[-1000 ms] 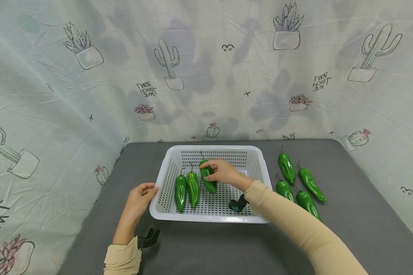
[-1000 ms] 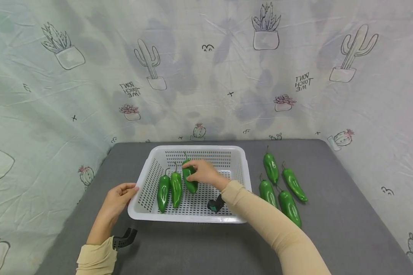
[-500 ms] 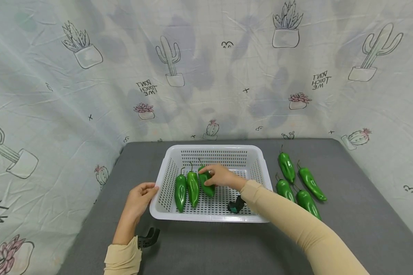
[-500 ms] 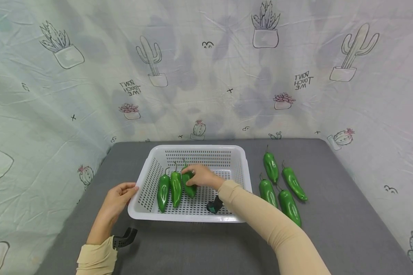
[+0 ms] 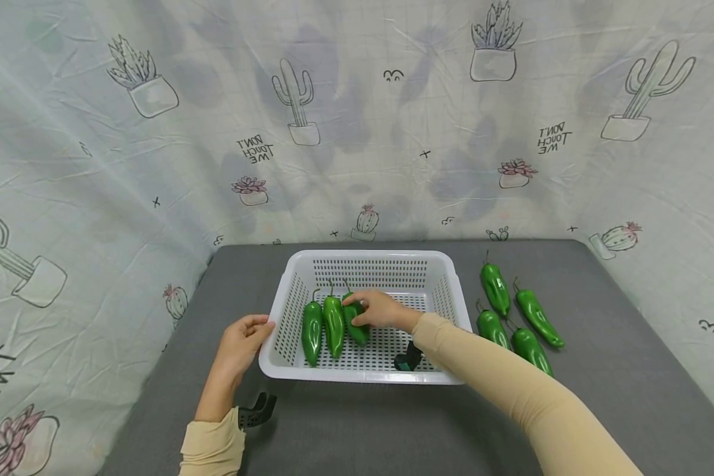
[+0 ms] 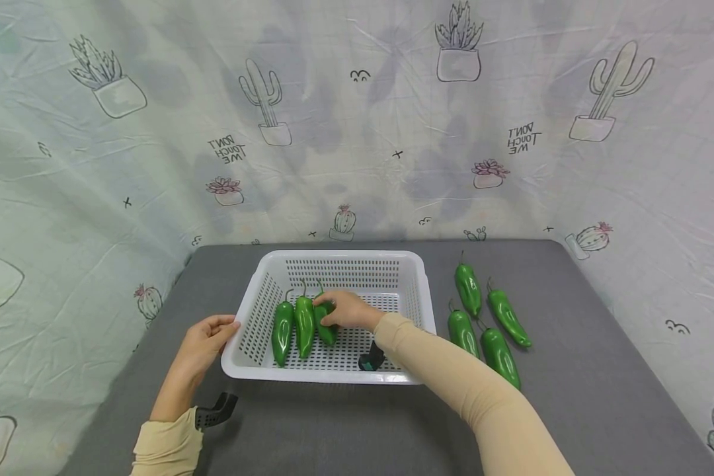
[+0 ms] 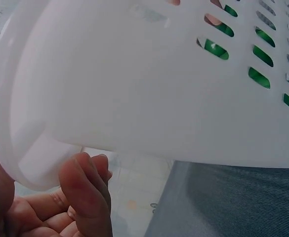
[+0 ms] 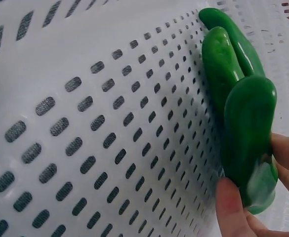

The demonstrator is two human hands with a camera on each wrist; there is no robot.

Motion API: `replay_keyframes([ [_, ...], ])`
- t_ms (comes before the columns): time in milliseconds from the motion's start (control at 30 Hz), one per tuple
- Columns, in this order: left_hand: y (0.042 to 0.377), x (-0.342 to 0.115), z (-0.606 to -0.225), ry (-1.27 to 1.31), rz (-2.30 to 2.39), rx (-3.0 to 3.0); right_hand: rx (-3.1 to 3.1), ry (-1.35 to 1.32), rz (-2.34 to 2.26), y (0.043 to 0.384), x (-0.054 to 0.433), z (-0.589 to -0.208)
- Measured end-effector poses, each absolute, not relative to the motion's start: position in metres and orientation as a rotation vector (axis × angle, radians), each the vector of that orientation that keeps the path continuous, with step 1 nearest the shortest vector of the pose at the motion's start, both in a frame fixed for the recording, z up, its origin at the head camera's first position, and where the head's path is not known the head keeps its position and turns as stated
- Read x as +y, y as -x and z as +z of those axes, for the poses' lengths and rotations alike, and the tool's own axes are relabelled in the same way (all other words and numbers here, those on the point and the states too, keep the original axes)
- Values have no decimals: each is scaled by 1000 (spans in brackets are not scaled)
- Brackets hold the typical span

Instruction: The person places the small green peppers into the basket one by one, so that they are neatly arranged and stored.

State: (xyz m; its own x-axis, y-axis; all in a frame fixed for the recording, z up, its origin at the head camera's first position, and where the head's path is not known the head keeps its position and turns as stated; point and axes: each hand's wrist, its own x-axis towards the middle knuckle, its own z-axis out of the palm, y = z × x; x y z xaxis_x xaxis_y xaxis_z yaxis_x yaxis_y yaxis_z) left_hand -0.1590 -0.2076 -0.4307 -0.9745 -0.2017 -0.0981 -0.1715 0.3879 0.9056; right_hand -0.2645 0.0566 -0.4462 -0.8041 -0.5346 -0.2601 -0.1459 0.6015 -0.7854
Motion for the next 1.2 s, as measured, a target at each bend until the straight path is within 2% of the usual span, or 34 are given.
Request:
replay_keyframes([
  [633, 160, -208, -431, -358, -1700, -2601, 2349, 621, -925, 263, 53, -443],
  [1200, 159, -207, -431, -366, -1685, -2609, 2477, 559, -1034, 266, 61, -432],
])
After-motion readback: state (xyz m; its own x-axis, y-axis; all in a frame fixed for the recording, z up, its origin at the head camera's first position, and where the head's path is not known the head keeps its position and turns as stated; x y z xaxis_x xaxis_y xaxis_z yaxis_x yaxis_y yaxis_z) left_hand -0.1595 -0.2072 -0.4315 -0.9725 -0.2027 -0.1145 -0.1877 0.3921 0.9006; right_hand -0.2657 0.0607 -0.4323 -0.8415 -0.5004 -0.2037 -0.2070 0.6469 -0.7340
